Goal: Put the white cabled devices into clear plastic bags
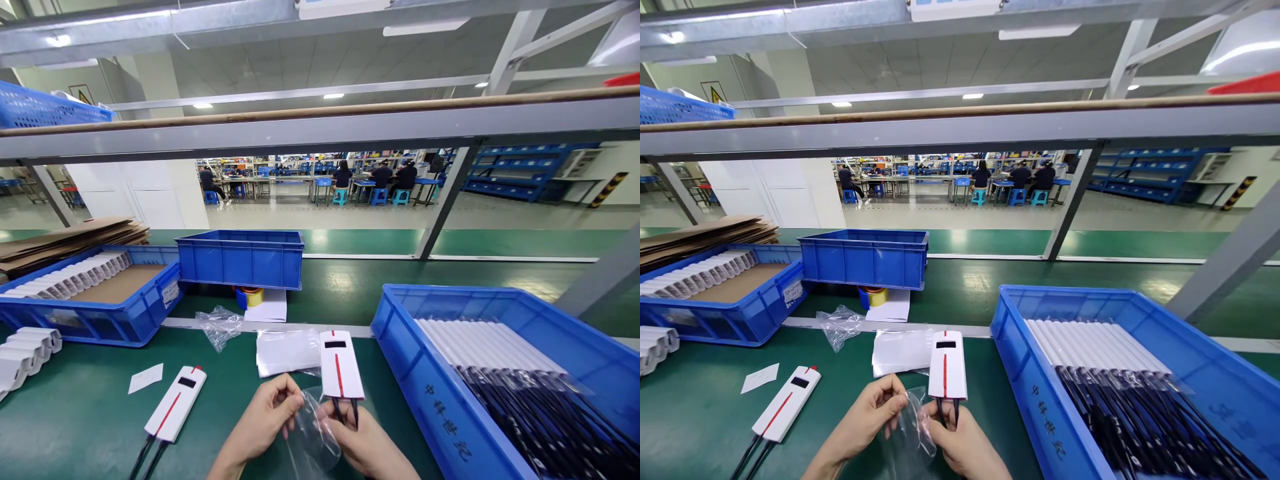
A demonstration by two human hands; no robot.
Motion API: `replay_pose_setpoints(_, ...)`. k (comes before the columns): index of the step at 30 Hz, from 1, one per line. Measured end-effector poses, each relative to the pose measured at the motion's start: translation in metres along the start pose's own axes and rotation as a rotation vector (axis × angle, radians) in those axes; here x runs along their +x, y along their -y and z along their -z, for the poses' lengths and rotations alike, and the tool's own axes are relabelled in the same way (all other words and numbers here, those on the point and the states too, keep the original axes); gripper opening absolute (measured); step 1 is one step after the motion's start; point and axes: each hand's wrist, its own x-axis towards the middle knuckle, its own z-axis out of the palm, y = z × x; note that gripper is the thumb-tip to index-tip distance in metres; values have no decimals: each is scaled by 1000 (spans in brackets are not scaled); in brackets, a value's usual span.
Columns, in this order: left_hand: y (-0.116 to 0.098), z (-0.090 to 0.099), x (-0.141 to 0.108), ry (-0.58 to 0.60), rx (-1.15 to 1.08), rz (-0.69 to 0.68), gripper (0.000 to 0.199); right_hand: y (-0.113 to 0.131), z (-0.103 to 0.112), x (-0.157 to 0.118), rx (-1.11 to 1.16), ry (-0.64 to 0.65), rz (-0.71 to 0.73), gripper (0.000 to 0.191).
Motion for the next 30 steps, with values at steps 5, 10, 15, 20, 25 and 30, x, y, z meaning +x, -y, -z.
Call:
replay_pose_setpoints(5, -7, -2, -6, 19, 247, -76, 34, 3, -3, -6, -46, 53, -8, 51)
replay_pose_setpoints(10, -13, 0, -9, 22, 322, -81, 35, 9, 1, -9, -121, 63, 7, 54)
replay_pose_setpoints(15, -8, 0, -7, 15, 185, -4, 21, 9, 2, -9, -147, 10, 8, 47)
replay_pose_setpoints(20, -5, 1, -4, 22, 108, -2, 38, -3, -2, -3, -121, 56, -11, 38)
replay_pose_setpoints(25, -6, -1, -6, 117, 126, 50, 40, -9, -1, 0, -153, 94, -8, 37)
replay_pose_setpoints(30, -4, 2, -7, 176, 185, 82, 45, -4, 8, 1, -334, -14, 55, 38)
